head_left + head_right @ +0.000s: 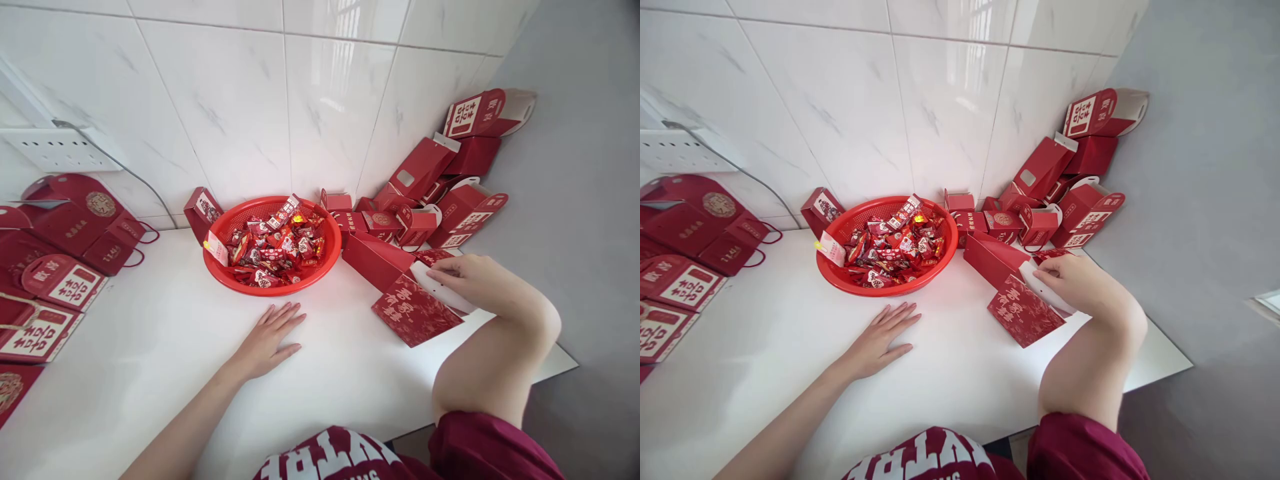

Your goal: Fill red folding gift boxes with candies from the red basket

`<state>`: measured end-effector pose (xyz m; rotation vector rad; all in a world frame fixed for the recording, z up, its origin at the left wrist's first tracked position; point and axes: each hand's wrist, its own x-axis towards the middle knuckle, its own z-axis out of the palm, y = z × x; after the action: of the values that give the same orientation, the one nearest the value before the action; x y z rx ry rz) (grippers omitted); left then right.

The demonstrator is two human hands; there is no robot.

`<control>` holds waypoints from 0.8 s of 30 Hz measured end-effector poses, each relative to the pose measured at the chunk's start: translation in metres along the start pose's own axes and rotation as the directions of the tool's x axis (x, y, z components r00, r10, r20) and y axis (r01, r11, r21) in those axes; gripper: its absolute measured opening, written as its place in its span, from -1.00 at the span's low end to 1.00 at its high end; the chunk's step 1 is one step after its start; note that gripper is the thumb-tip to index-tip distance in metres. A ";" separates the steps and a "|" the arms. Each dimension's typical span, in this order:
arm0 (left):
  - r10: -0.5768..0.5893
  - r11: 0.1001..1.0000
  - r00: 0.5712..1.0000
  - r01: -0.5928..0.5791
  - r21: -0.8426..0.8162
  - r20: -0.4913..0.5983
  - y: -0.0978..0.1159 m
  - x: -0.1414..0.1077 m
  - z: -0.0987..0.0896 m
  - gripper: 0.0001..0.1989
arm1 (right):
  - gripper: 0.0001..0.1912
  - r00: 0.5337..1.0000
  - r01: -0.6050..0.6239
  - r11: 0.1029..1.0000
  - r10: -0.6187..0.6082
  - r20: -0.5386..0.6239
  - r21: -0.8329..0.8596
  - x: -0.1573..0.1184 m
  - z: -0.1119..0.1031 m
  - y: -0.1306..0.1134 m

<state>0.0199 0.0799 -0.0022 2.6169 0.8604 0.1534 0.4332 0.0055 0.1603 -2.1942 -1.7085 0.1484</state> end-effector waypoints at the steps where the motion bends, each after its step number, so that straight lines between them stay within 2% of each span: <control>1: -0.005 1.000 1.000 0.005 0.001 0.004 0.000 0.000 0.000 -0.39 | -0.63 0.999 -0.017 1.000 0.016 0.045 0.015 -0.002 -0.005 0.000; 2: -0.008 1.000 1.000 0.008 0.001 0.009 0.001 0.000 0.000 -0.39 | -0.65 0.996 -0.053 0.998 0.051 0.075 0.035 -0.004 -0.009 0.000; 3: -0.011 1.000 1.000 0.011 0.002 0.013 0.001 0.000 0.000 -0.39 | -0.66 0.994 -0.104 0.993 0.103 0.029 0.063 -0.006 -0.014 0.000; 4: -0.013 1.000 1.000 0.013 0.003 0.015 0.002 0.000 -0.001 -0.40 | -0.68 0.981 -0.167 0.981 0.175 -0.084 0.102 -0.008 -0.017 0.000; 5: -0.014 1.000 1.000 0.014 0.002 0.017 0.002 0.000 -0.001 -0.40 | -0.69 0.948 -0.217 0.964 0.247 -0.202 0.156 -0.010 -0.020 0.000; 7: -0.015 1.000 1.000 0.015 -0.002 0.017 0.002 -0.001 -0.001 -0.40 | -0.71 0.837 -0.240 0.926 0.350 -0.421 0.292 -0.014 -0.022 -0.001; 9: -0.016 1.000 1.000 0.016 -0.005 0.012 0.003 -0.001 -0.001 -0.41 | -0.73 0.723 -0.149 0.893 0.391 -0.569 0.424 -0.018 -0.021 -0.004; 10: -0.015 1.000 1.000 0.015 -0.005 0.009 0.002 -0.001 -0.001 -0.41 | -0.74 0.691 -0.082 0.873 0.397 -0.604 0.480 -0.020 -0.019 -0.007; 11: -0.013 1.000 1.000 0.013 -0.005 0.006 0.002 -0.001 -0.001 -0.41 | -0.74 0.685 -0.021 0.850 0.396 -0.612 0.527 -0.022 -0.017 -0.009; 12: -0.012 1.000 1.000 0.012 -0.005 0.004 0.002 -0.001 -0.001 -0.41 | -0.73 0.703 0.016 0.827 0.391 -0.595 0.562 -0.023 -0.015 -0.012; 14: -0.012 1.000 1.000 0.012 -0.005 0.006 0.001 -0.002 -0.001 -0.41 | -0.71 0.749 0.019 0.797 0.389 -0.536 0.604 -0.021 -0.012 -0.015; 16: -0.018 1.000 1.000 0.018 -0.003 0.015 0.001 -0.002 -0.001 -0.41 | -0.70 0.746 0.001 0.789 0.408 -0.526 0.614 -0.015 -0.009 -0.015; 17: -0.022 1.000 1.000 0.022 -0.002 0.019 0.001 -0.002 -0.001 -0.41 | -0.70 0.715 0.014 0.793 0.418 -0.561 0.609 -0.010 -0.007 -0.014; 18: -0.025 1.000 0.999 0.025 -0.001 0.022 0.001 -0.002 -0.001 -0.41 | -0.72 0.657 0.047 0.802 0.424 -0.624 0.595 -0.004 -0.006 -0.011; 20: -0.026 1.000 0.999 0.026 -0.004 0.023 0.002 -0.001 -0.002 -0.41 | -0.76 0.501 0.117 0.847 0.401 -0.767 0.519 0.008 -0.003 -0.004; 22: -0.024 1.000 1.000 0.024 -0.013 0.017 0.002 -0.001 -0.002 -0.42 | -0.79 0.376 0.099 0.913 0.333 -0.865 0.395 0.018 0.001 0.003; 24: -0.020 1.000 1.000 0.020 -0.018 0.012 0.000 -0.001 -0.002 -0.42 | -0.85 0.313 0.029 0.961 0.253 -0.915 0.276 0.026 0.003 0.008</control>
<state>0.0187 0.0794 -0.0002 2.5886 0.8770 0.1393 0.4462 0.0290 0.1579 -1.5692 -0.7467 -0.7548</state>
